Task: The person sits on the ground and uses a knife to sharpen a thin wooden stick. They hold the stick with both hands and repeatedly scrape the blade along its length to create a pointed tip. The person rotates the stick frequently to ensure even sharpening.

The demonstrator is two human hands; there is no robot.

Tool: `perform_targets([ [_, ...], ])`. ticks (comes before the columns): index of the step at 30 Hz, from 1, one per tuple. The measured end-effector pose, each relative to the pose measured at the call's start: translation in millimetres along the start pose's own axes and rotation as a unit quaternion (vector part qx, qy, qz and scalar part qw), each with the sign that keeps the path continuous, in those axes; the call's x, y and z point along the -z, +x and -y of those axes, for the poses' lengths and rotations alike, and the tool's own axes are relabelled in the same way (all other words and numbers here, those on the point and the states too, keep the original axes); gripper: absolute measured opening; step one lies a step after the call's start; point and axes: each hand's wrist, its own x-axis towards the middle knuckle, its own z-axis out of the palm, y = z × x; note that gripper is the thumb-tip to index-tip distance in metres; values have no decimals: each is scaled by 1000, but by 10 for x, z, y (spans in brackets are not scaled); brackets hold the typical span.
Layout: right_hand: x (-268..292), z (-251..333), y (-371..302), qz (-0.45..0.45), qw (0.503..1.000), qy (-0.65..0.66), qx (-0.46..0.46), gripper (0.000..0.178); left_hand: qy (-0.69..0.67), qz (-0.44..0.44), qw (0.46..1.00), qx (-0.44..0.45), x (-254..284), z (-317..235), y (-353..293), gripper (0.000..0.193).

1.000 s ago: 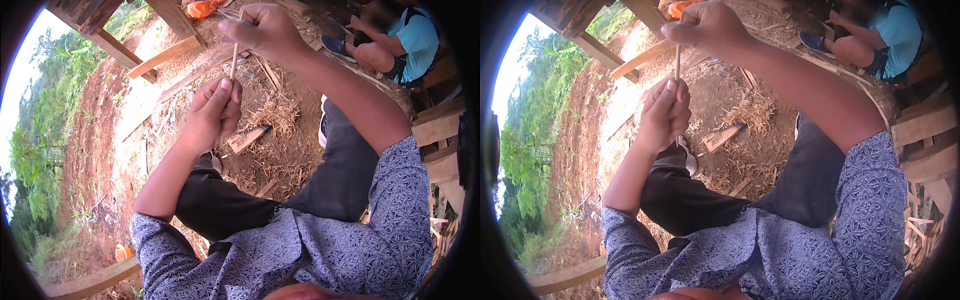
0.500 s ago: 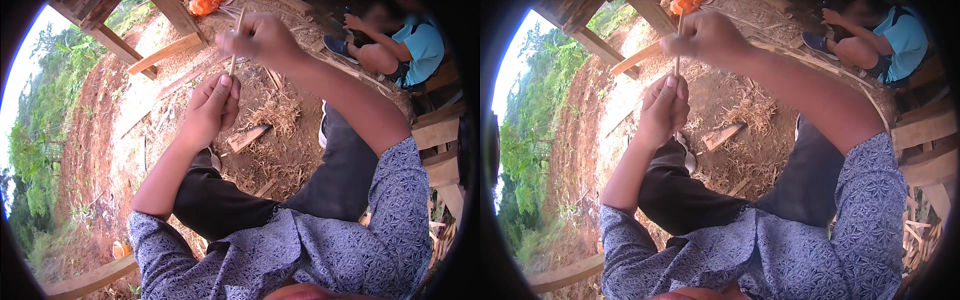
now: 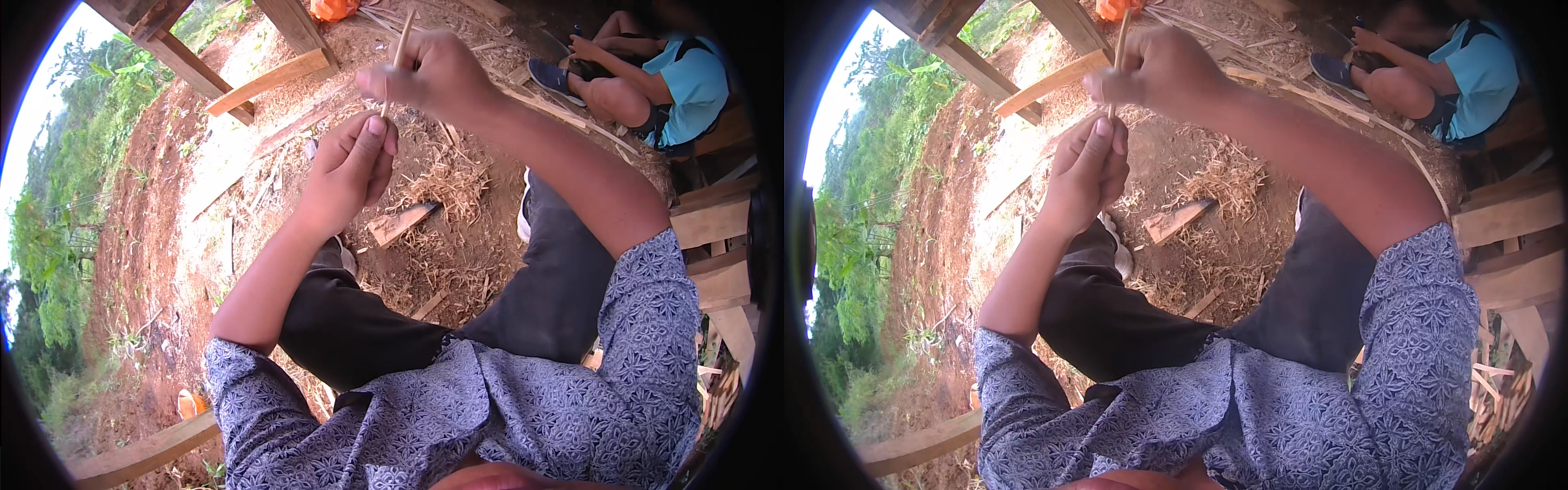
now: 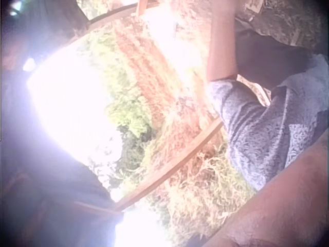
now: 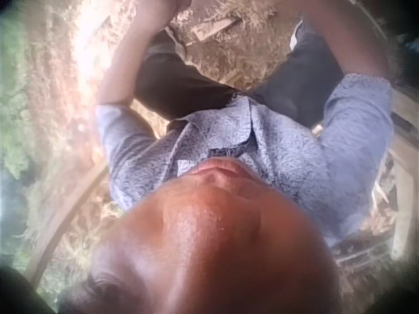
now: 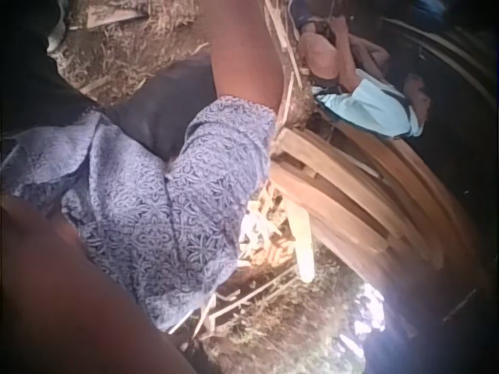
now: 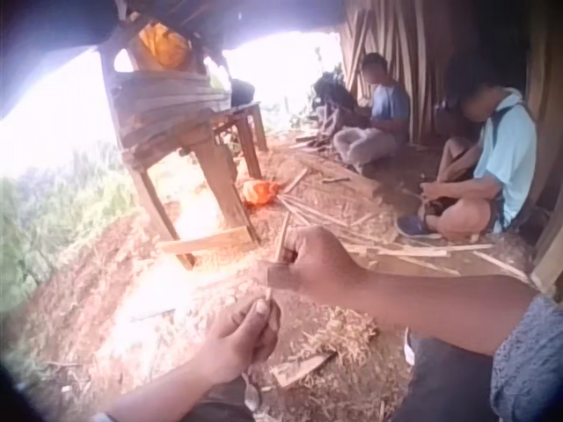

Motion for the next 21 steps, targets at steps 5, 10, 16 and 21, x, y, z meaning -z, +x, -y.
perform_targets([
  [5, 28, -61, -18, 14, 998, -48, -27, 39, 80, -67, 994, -42, -66, -28, -26, 29],
  [10, 80, 47, 220, -143, 985, 84, 47, 41, 108, -118, 983, -89, -90, 20, -11, 29],
  [16, 8, 85, 32, 6, 997, -69, -31, 36, 136, -166, 973, -86, -75, 16, -48, 28],
  [21, -131, -58, -8, -58, 998, 34, -7, 50, 90, -140, 983, -79, -128, -68, -94, 30],
])
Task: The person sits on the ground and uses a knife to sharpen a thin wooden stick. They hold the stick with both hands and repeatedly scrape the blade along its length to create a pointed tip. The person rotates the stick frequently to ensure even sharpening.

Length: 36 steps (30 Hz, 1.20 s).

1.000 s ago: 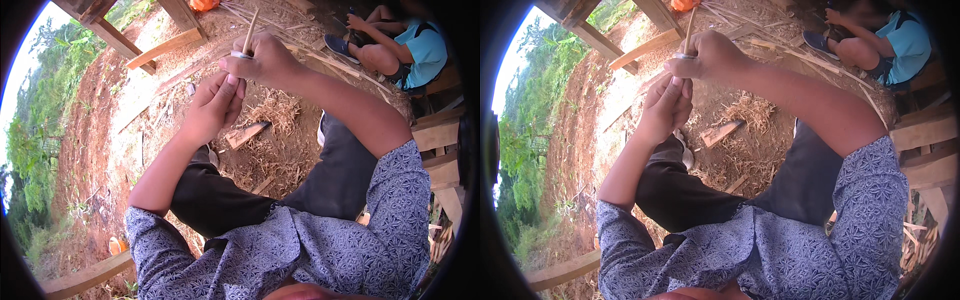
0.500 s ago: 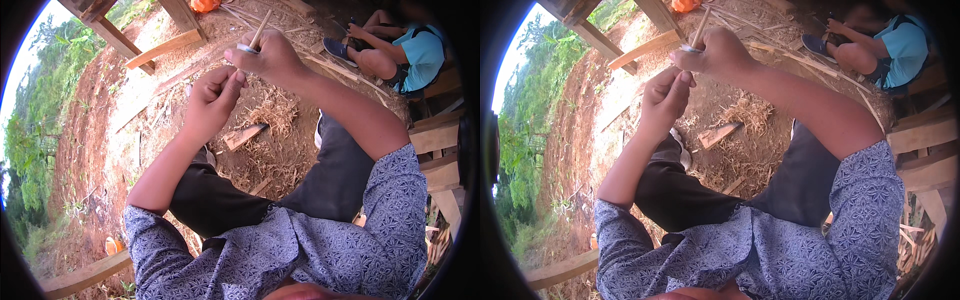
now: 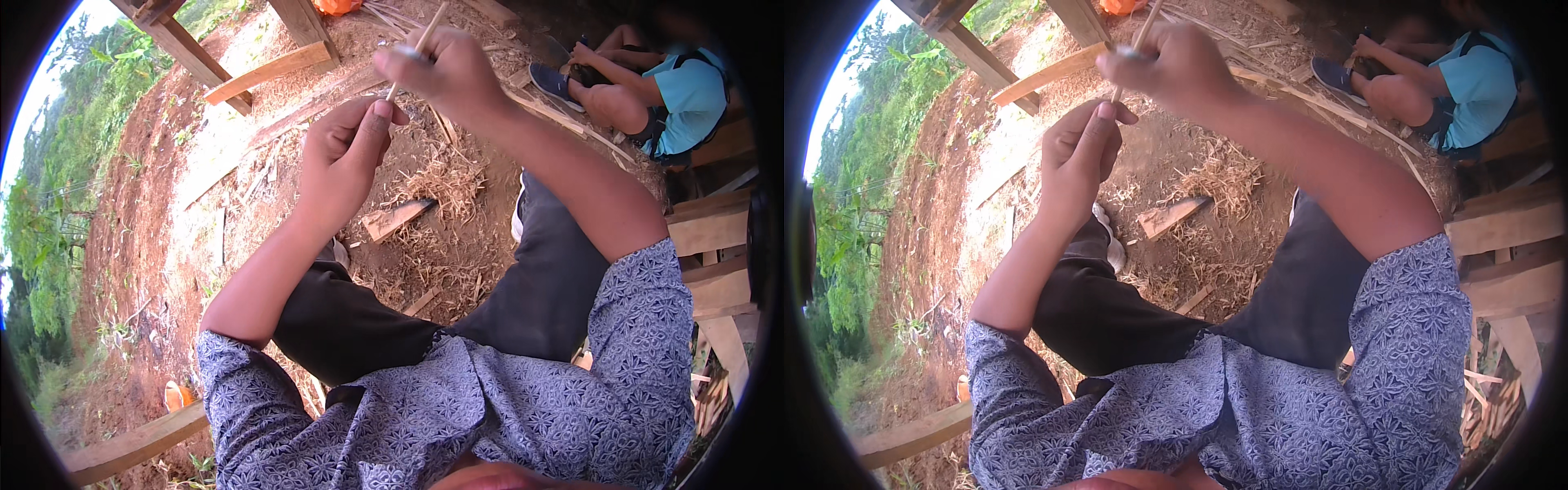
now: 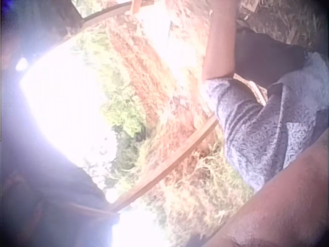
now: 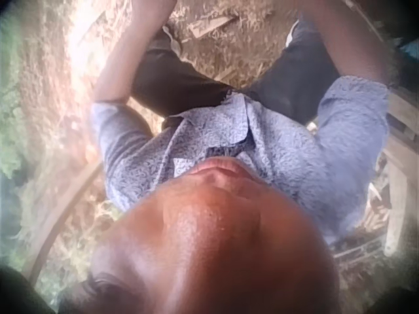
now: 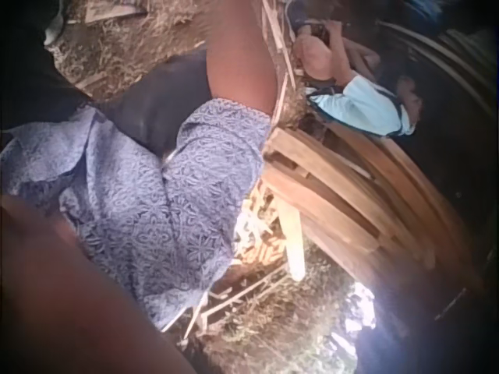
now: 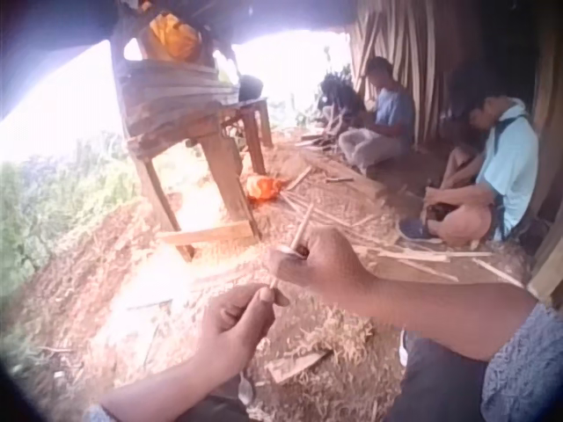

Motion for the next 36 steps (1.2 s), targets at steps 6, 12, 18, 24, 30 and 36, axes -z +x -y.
perform_targets([
  [6, 70, 43, 338, -121, 986, 58, 97, 38, -9, -4, 999, -42, 62, 2, -32, 31],
  [12, 56, 245, 225, -21, 998, 57, 25, 38, 0, -6, 998, -60, 59, 44, -10, 26],
  [18, -14, 59, -29, 94, 993, -73, -25, 40, 30, -29, 996, -73, 23, 33, 1, 23],
  [24, -47, 46, -113, 76, 994, -83, 6, 42, -3, -34, 996, -82, -7, 31, -4, 16],
  [30, 172, 105, 357, -62, 989, 103, 81, 41, 40, -43, 996, -71, 21, -49, -24, 12],
  [36, -43, 150, -56, 14, 1000, -12, 13, 43, 25, -41, 995, -82, 12, 9, 11, 9],
])
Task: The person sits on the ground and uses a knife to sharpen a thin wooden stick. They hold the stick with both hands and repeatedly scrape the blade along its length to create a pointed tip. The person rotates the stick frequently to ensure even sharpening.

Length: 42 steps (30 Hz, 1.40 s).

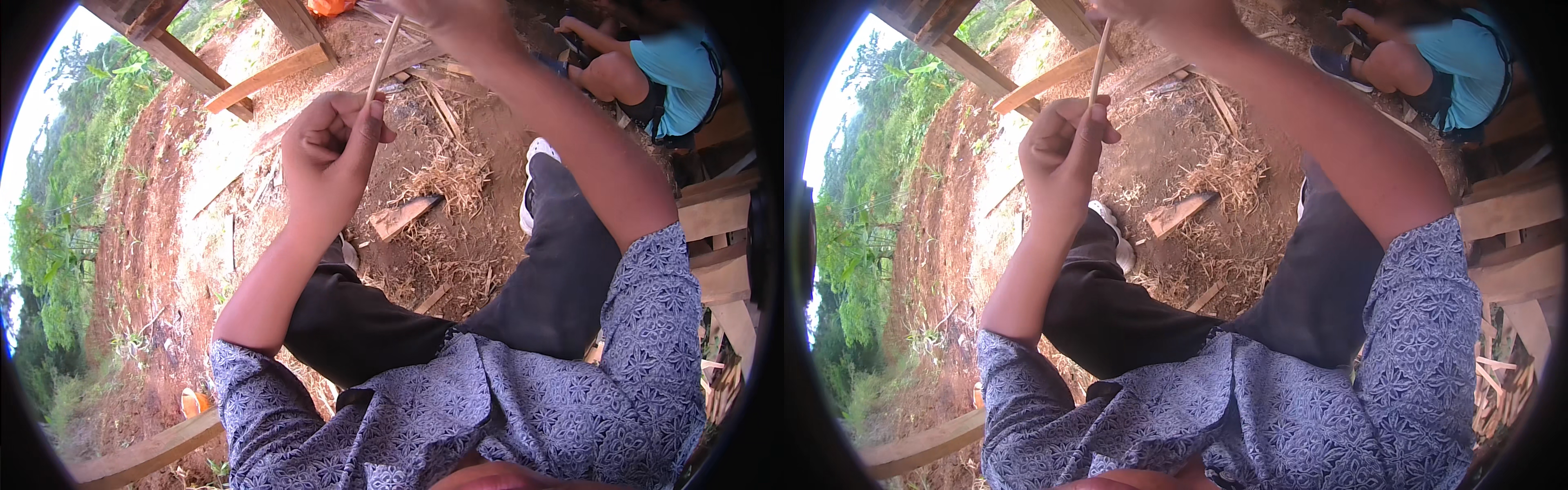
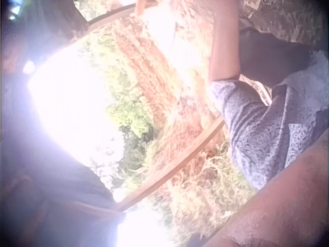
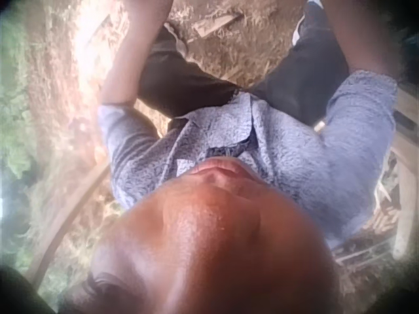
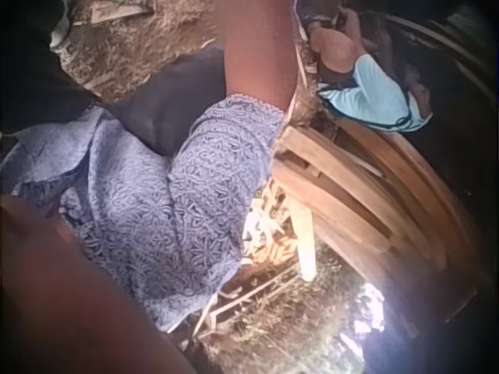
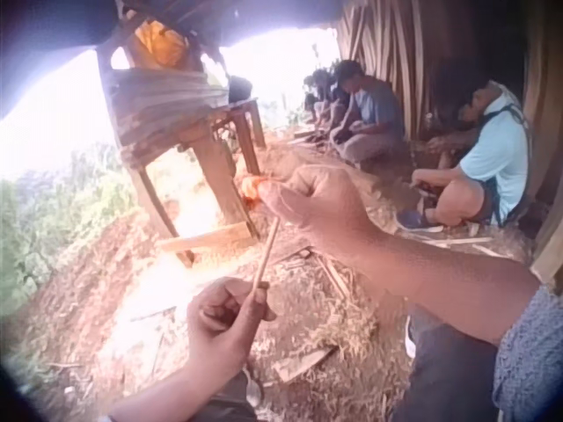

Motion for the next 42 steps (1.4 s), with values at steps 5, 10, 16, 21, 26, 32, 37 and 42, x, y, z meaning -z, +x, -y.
perform_targets([
  [5, 5, -107, -36, 17, 998, -29, -47, 51, -15, 5, 1000, -16, -33, 131, 7, 11],
  [10, 311, 10, 385, -92, 984, 150, -29, 39, 7, 0, 1000, 8, -55, -58, 29, 10],
  [16, 298, -66, 348, -96, 993, 71, -14, 49, 3, -5, 1000, -1, -20, 103, 32, 8],
  [21, -13, -175, 64, -25, 999, 19, 24, 51, 6, 8, 1000, -27, 13, 176, 8, 7],
  [26, 94, -64, 107, -28, 1000, 3, -13, 51, -3, -19, 1000, -9, -48, 115, -19, 8],
  [32, 336, 442, 194, -24, 997, 60, -38, 49, -18, -27, 999, -29, -53, 66, -23, 8],
  [37, -51, -36, -71, 20, 999, 14, -30, 48, 23, 13, 999, -30, -18, 171, 2, 10],
  [42, -70, -78, -77, 19, 996, 57, -63, 45, -51, 77, 994, 62, 48, 76, 5, 27],
])
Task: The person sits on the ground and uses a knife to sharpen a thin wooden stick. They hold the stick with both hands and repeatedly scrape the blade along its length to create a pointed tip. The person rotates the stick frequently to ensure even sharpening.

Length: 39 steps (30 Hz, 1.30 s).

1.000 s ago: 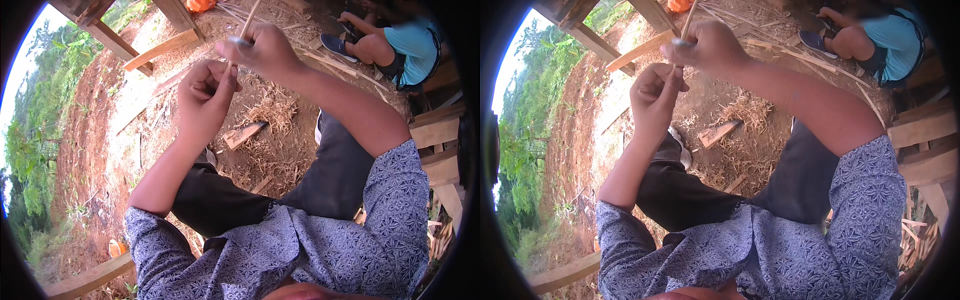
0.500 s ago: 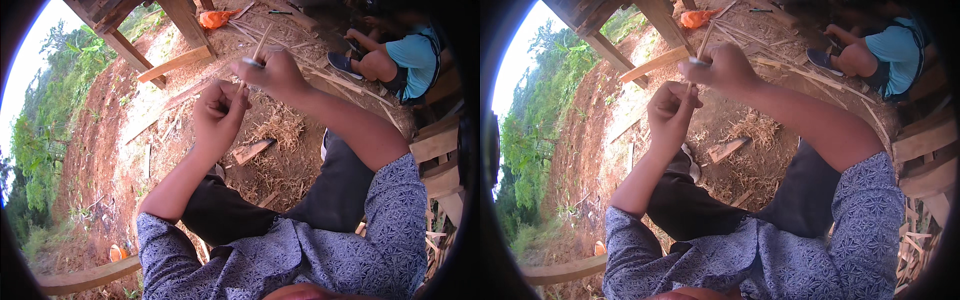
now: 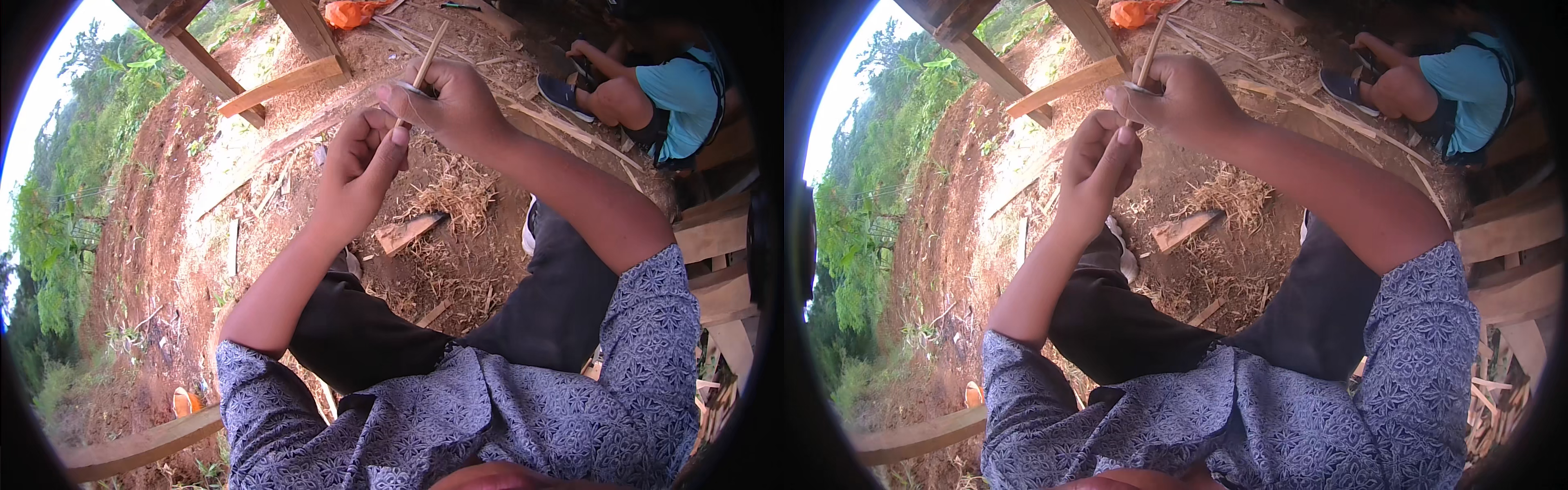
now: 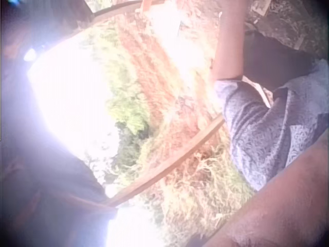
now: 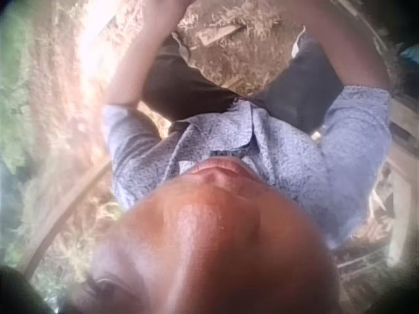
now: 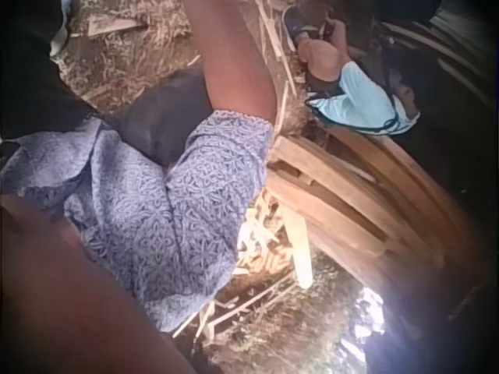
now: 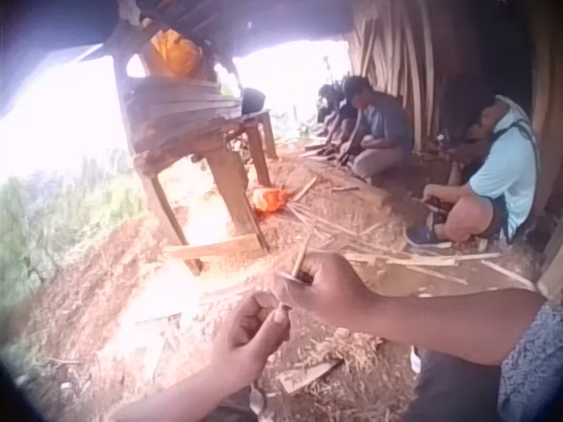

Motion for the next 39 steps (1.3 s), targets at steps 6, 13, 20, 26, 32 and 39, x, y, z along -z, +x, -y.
perform_targets([
  [6, 14, -101, -36, 29, 999, 11, 7, 42, -91, 195, 967, 139, 193, 68, -48, 41],
  [13, 384, 144, 204, -99, 994, 43, -10, 43, 2, 125, 986, 109, 2, 48, -122, 41],
  [20, 360, 24, 259, -78, 997, 5, -15, 42, 25, 92, 994, 47, 0, 72, -32, 43],
  [26, 258, 51, 167, -53, 998, -39, -19, 43, 57, 85, 995, 2, -10, 161, 28, 44],
  [32, 163, -77, -86, 44, 993, -103, -23, 31, 78, 54, 995, -16, -67, 207, 43, 42],
  [39, 205, -76, 92, -64, 996, -38, -51, 37, 48, 37, 998, -9, -33, 257, -11, 39],
])
